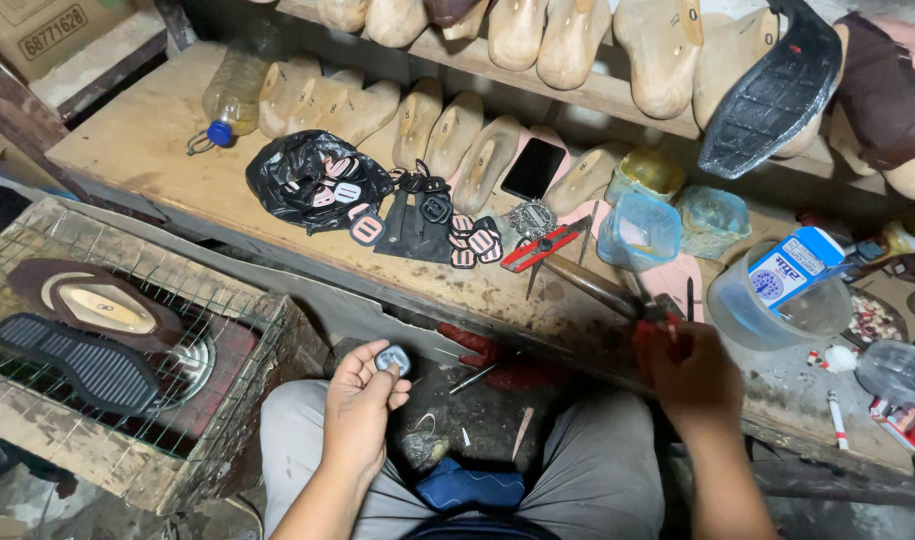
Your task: The person repeatedly picks small black rubber shoe parts from a pile and trims their edges with red-handled scissors. They place each trimmed piece on the workbench and continue with the next piece. The person also briefly handles a shoe sole and a shoe last during the process.
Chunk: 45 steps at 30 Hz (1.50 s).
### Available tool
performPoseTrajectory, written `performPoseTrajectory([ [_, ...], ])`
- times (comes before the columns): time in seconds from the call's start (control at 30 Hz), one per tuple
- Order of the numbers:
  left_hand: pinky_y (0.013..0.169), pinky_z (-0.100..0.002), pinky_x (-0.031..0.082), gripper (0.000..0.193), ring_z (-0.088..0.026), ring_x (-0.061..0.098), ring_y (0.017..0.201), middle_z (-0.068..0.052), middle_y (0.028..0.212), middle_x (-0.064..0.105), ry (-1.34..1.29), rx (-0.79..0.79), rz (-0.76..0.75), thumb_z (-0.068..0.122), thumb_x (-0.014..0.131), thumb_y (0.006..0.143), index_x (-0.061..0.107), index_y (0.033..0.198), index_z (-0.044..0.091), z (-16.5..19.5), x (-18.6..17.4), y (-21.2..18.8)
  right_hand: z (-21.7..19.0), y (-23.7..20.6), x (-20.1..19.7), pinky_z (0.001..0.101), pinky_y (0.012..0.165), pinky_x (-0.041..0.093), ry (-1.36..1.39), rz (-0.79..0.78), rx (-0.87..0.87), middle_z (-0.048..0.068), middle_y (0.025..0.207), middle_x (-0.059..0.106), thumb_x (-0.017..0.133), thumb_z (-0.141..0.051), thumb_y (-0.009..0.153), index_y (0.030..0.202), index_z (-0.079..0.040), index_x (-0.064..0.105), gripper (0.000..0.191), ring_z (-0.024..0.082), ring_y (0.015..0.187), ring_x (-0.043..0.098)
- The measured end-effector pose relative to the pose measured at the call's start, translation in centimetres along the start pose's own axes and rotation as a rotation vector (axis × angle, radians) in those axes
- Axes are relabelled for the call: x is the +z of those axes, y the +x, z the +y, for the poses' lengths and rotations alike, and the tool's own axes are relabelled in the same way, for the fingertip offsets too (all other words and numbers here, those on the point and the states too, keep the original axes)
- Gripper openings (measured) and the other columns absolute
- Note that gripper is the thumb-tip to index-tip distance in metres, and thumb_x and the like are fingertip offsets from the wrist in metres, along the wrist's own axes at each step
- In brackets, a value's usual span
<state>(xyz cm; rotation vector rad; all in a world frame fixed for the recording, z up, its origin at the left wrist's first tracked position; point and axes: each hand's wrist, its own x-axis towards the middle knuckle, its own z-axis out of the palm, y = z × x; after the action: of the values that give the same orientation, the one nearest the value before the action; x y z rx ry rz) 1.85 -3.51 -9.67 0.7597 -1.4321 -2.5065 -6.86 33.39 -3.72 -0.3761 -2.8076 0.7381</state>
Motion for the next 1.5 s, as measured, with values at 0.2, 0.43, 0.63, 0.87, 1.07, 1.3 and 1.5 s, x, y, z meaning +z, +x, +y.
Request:
performPoseTrajectory([
  [0.2,0.065,-0.026,0.055,0.034,-0.014,0.069,0.076,-0.009,0.100,0.074,0.022,0.003,-0.058,0.000,0.062,0.091,0.060,0.125,0.001,0.8,1.1,-0.8,5.4,3.8,-0.4,0.0527,0.084,0.053,-0.277,0.075,0.030,0.023,0.102,0.073,0.077,-0.046,0.090,0.111,-0.004,0.074,0.047,0.043,0.097,0.069],
  [0.43,0.070,-0.027,0.061,0.038,-0.014,0.074,0.081,-0.007,0.099,0.073,0.094,0.057,-0.141,0.000,0.061,0.090,0.061,0.128,0.001,2.3,3.6,-2.1,6.9,5.8,1.1,0.0506,0.086,0.053,-0.313,0.159,-0.191,0.021,0.103,0.074,0.075,-0.035,0.088,0.110,-0.007,0.076,0.036,0.041,0.097,0.069],
  [0.63,0.075,-0.023,0.055,0.033,-0.008,0.067,0.078,-0.007,0.099,0.075,0.164,0.159,-0.235,-0.002,0.064,0.091,0.065,0.123,-0.004,2.1,4.3,-2.5,0.0,1.5,-0.4,0.0461,0.092,0.054,-0.053,0.242,-0.423,0.019,0.104,0.073,0.068,-0.025,0.097,0.112,-0.008,0.077,0.024,0.037,0.099,0.069],
  [0.87,0.076,-0.021,0.053,0.030,-0.005,0.066,0.080,-0.005,0.099,0.075,0.189,0.198,-0.386,-0.005,0.063,0.090,0.066,0.120,-0.006,1.8,6.6,-4.3,-10.1,-7.6,2.4,0.0264,0.076,0.059,0.730,-0.518,-0.292,0.008,0.093,0.082,0.071,-0.020,0.090,0.119,-0.002,0.072,0.034,0.010,0.083,0.074],
  [1.07,0.069,-0.019,0.050,0.028,-0.003,0.063,0.077,-0.003,0.094,0.074,0.247,0.243,-0.371,-0.006,0.064,0.090,0.067,0.118,-0.005,2.7,7.1,-5.8,-12.4,-8.7,4.0,0.0260,0.073,0.057,0.799,-0.569,-0.287,0.011,0.089,0.080,0.067,-0.013,0.092,0.119,0.000,0.073,0.031,0.010,0.080,0.071],
  [1.3,0.067,-0.019,0.049,0.024,-0.003,0.060,0.074,-0.002,0.092,0.073,0.289,0.257,-0.335,-0.002,0.063,0.091,0.070,0.114,-0.003,3.2,7.1,-6.3,-12.5,-8.7,4.9,0.0275,0.074,0.059,0.615,-0.400,-0.497,0.012,0.090,0.079,0.069,-0.012,0.092,0.116,0.000,0.075,0.028,0.011,0.080,0.076],
  [1.5,0.068,-0.020,0.052,0.024,-0.005,0.062,0.076,-0.004,0.094,0.069,0.542,0.509,-0.343,0.000,0.064,0.091,0.072,0.114,-0.003,3.7,6.4,-6.7,-12.4,-9.4,6.6,0.0249,0.080,0.059,0.856,-0.601,-0.278,0.011,0.099,0.079,0.064,-0.004,0.091,0.120,0.006,0.066,0.030,0.010,0.089,0.074],
])
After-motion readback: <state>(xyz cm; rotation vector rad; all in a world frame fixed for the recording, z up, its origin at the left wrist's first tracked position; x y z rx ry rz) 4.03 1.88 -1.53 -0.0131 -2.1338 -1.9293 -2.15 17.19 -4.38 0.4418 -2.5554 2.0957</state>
